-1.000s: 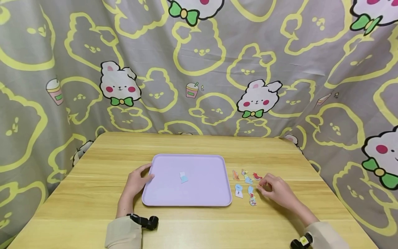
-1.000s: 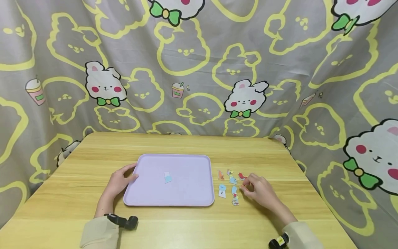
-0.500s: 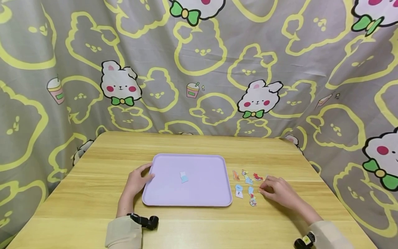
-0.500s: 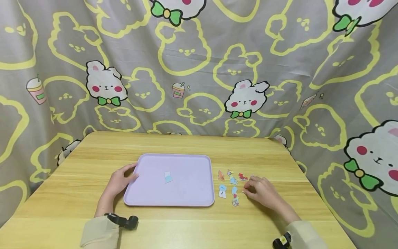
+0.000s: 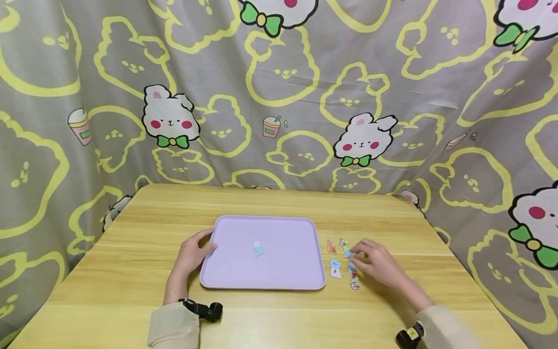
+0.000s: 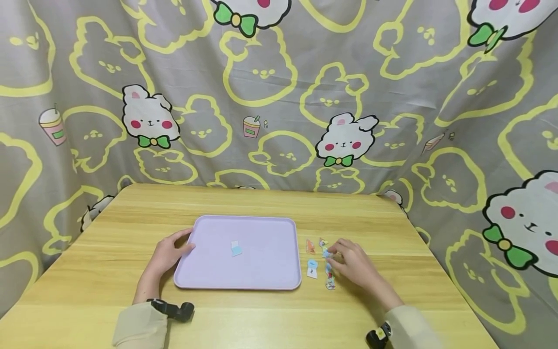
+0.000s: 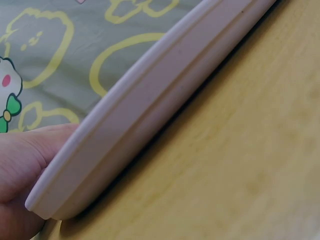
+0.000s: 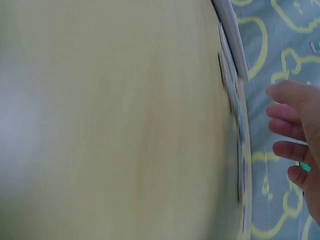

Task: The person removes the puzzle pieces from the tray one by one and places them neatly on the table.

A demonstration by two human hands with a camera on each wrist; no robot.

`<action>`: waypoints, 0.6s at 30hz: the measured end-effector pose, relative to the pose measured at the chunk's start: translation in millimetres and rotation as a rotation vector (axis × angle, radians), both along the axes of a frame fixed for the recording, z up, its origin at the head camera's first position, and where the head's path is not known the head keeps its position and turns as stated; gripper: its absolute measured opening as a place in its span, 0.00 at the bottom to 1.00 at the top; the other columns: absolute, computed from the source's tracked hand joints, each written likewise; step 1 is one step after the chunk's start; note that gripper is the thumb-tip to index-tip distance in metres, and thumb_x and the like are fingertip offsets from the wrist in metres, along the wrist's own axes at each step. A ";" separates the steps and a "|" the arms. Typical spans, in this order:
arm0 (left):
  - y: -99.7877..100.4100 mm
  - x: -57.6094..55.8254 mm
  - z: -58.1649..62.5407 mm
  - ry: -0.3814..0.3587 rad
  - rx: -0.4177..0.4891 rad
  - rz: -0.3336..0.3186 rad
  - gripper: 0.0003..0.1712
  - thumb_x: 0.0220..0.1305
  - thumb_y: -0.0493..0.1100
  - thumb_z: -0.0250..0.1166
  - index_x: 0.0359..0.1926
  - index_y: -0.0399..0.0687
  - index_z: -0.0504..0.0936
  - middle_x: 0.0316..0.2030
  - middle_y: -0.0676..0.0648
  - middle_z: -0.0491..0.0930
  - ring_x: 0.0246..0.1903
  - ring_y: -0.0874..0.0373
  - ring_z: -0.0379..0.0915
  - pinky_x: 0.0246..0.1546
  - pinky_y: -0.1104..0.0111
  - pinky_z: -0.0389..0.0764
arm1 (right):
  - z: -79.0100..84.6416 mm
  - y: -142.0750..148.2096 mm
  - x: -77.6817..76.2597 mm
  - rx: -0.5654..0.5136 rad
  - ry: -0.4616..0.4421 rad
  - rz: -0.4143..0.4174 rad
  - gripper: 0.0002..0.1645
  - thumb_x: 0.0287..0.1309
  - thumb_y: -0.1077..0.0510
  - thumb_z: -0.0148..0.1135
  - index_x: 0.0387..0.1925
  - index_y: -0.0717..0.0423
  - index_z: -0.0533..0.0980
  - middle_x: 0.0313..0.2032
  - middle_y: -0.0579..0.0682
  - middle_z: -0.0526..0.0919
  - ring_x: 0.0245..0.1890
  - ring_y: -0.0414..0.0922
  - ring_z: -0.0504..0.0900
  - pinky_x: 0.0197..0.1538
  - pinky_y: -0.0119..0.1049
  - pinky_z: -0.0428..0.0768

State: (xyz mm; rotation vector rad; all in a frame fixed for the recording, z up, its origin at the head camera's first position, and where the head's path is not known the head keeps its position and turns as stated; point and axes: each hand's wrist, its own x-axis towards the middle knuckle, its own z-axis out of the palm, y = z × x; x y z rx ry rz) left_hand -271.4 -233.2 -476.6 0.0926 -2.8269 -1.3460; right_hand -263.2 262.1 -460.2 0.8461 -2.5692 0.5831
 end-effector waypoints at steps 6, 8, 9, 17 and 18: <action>0.8 0.9 1.4 -0.003 0.003 0.003 0.31 0.68 0.42 0.61 0.70 0.44 0.67 0.71 0.33 0.61 0.72 0.33 0.52 0.73 0.42 0.57 | -0.1 -35.5 -10.2 -0.052 -0.052 -0.002 0.11 0.52 0.58 0.72 0.38 0.57 0.83 0.34 0.48 0.83 0.31 0.42 0.77 0.33 0.29 0.78; 0.8 1.4 1.9 -0.005 0.008 0.005 0.31 0.68 0.41 0.61 0.70 0.43 0.67 0.71 0.33 0.61 0.72 0.33 0.51 0.73 0.42 0.57 | -0.9 -46.4 -14.0 -0.058 -0.056 0.011 0.11 0.53 0.57 0.72 0.39 0.57 0.83 0.33 0.48 0.82 0.30 0.41 0.76 0.33 0.28 0.77; 1.0 1.7 2.1 -0.006 0.010 0.006 0.31 0.68 0.41 0.61 0.70 0.43 0.67 0.71 0.33 0.61 0.72 0.33 0.51 0.73 0.42 0.56 | -1.5 -51.5 -15.9 -0.061 -0.057 0.020 0.12 0.53 0.58 0.72 0.39 0.57 0.83 0.33 0.48 0.82 0.30 0.41 0.76 0.32 0.28 0.77; 0.1 1.2 0.8 0.004 0.010 0.006 0.31 0.68 0.41 0.61 0.70 0.42 0.67 0.71 0.33 0.62 0.72 0.33 0.52 0.73 0.43 0.57 | -3.1 -93.0 -26.1 -0.073 -0.085 0.064 0.14 0.53 0.55 0.72 0.40 0.59 0.83 0.32 0.48 0.80 0.26 0.38 0.71 0.29 0.24 0.71; 0.0 1.1 0.4 0.005 0.011 0.006 0.31 0.68 0.41 0.61 0.70 0.42 0.67 0.71 0.33 0.62 0.72 0.33 0.52 0.73 0.43 0.57 | -2.9 -98.7 -26.9 -0.072 -0.086 0.066 0.15 0.53 0.55 0.72 0.40 0.59 0.82 0.33 0.48 0.80 0.27 0.38 0.72 0.30 0.24 0.71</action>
